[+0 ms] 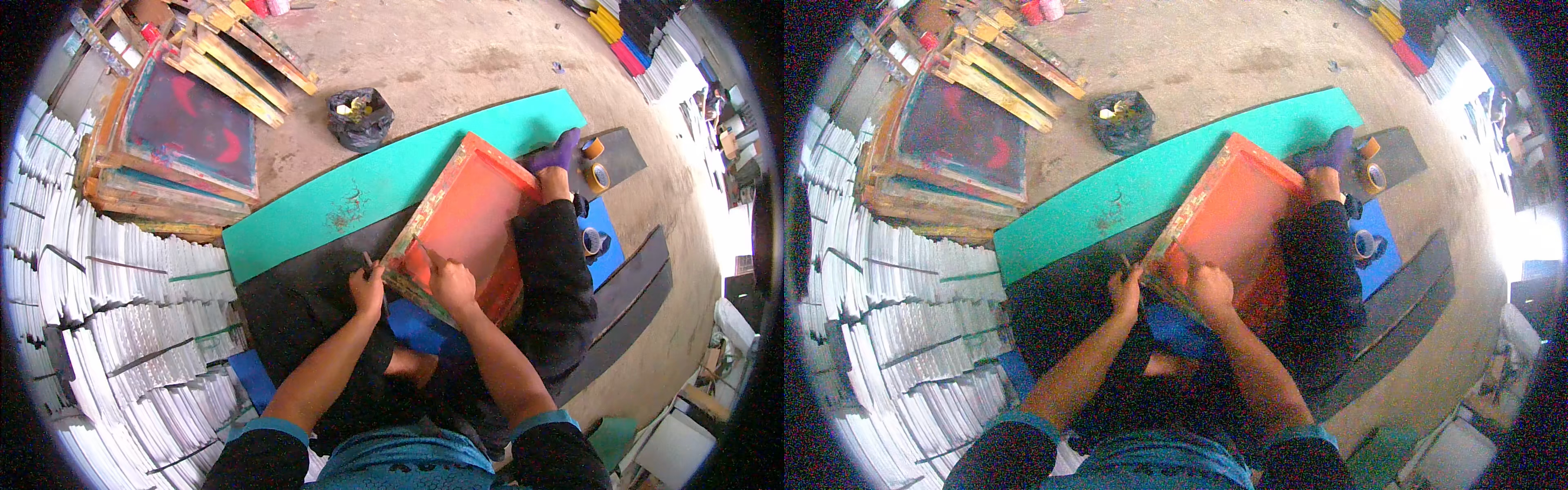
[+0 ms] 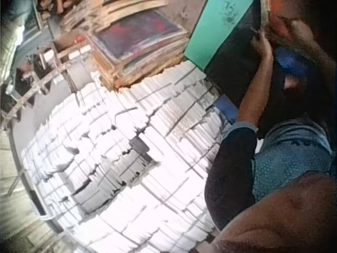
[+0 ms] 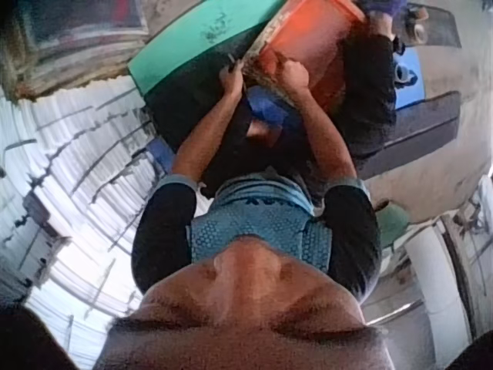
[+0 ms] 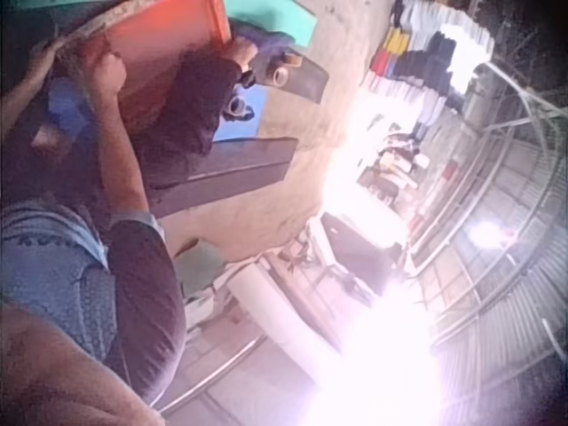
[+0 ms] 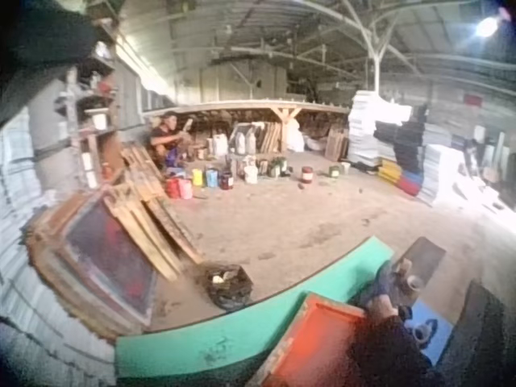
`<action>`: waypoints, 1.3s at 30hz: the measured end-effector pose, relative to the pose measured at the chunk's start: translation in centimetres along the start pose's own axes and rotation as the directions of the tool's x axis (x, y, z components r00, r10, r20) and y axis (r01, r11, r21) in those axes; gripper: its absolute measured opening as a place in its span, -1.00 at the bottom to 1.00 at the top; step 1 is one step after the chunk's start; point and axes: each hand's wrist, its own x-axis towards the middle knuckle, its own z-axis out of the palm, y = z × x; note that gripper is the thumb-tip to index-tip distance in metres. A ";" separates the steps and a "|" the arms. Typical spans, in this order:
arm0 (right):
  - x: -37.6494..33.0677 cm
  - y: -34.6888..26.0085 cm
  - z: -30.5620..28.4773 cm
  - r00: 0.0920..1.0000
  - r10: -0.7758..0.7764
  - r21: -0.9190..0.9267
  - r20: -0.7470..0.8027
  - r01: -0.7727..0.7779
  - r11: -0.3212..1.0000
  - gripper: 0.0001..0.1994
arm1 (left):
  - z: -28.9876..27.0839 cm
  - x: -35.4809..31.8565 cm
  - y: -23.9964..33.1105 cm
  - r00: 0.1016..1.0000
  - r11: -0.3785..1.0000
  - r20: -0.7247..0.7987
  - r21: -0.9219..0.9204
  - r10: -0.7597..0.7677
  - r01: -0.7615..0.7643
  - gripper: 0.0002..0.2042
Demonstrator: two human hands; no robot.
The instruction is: The person scrapes the edges of a red screen printing frame using a small metal tool while seated on the floor. The person holds the frame steady with one hand and removes material from the frame's perimeter with the other.
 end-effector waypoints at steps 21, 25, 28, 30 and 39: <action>0.8 -2.2 -5.6 0.911 0.171 0.899 0.374 -0.402 0.173 -0.73 | 0.1 -0.1 -0.2 0.999 1.000 -0.038 -0.022 -0.005 0.004 -0.68; 0.8 1.8 -1.2 0.985 0.069 0.432 -0.158 0.006 0.902 -0.74 | 0.8 -0.4 0.5 0.997 0.994 0.052 -0.095 -0.050 0.054 -0.66; 1.2 0.9 -1.8 0.977 0.149 0.298 -0.154 -0.098 0.950 -0.74 | 0.7 -0.9 0.7 1.000 1.000 -0.006 0.004 -0.005 0.005 -0.63; 1.8 0.6 -2.1 0.975 0.182 0.260 -0.127 -0.144 0.955 -0.73 | 0.7 -1.1 1.1 0.999 0.996 -0.043 0.086 0.009 -0.005 -0.62; 3.0 0.3 -2.7 0.991 0.077 0.034 -0.112 -0.074 0.997 -0.67 | 0.2 -2.3 3.6 0.997 0.992 -0.051 0.119 0.051 -0.045 -0.64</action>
